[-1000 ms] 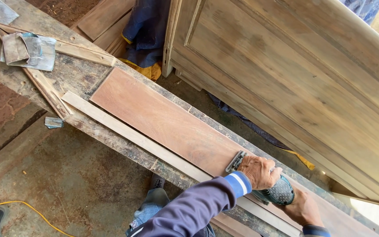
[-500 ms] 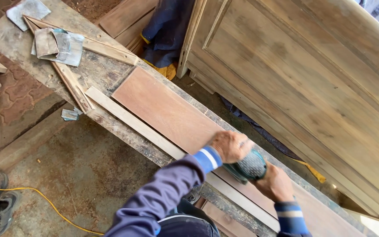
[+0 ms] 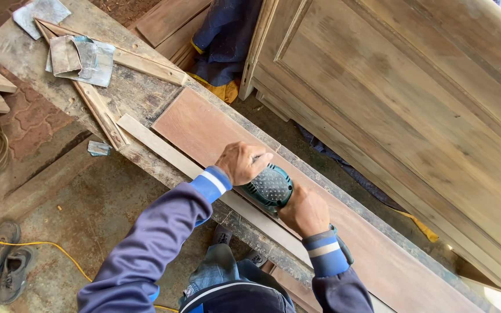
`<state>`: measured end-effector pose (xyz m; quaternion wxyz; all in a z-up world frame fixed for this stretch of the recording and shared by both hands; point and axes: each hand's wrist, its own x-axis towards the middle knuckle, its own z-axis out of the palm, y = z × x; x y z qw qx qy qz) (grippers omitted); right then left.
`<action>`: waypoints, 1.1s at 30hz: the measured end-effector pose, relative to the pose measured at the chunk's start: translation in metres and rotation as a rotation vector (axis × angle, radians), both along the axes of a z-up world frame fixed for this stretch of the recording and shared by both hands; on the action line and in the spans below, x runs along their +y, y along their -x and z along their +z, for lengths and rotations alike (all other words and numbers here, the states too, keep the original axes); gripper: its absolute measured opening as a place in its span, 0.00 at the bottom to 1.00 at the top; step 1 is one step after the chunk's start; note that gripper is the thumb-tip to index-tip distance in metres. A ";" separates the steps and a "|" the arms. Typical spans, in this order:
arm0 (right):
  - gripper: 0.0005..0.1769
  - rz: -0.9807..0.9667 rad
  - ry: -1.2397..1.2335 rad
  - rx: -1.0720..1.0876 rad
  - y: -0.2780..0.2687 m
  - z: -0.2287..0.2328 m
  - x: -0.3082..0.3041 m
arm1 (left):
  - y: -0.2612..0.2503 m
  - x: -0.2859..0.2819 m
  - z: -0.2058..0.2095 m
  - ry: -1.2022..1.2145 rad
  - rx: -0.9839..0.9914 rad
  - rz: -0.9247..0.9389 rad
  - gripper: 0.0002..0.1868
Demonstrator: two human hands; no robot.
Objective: Sanding a wooden plank using both manual sandpaper and an electric orbital sander.
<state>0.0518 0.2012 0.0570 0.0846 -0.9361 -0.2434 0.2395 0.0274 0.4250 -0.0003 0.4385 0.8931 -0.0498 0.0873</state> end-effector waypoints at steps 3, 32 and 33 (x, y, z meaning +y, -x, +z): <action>0.29 0.041 0.011 -0.019 0.007 -0.004 -0.003 | 0.013 -0.001 -0.003 -0.016 0.010 0.024 0.22; 0.30 -0.044 0.059 0.052 0.046 0.003 -0.098 | 0.051 -0.105 0.006 0.072 -0.009 -0.006 0.22; 0.28 -0.041 0.059 0.048 0.044 0.004 -0.093 | 0.048 -0.100 0.008 0.069 0.003 -0.002 0.23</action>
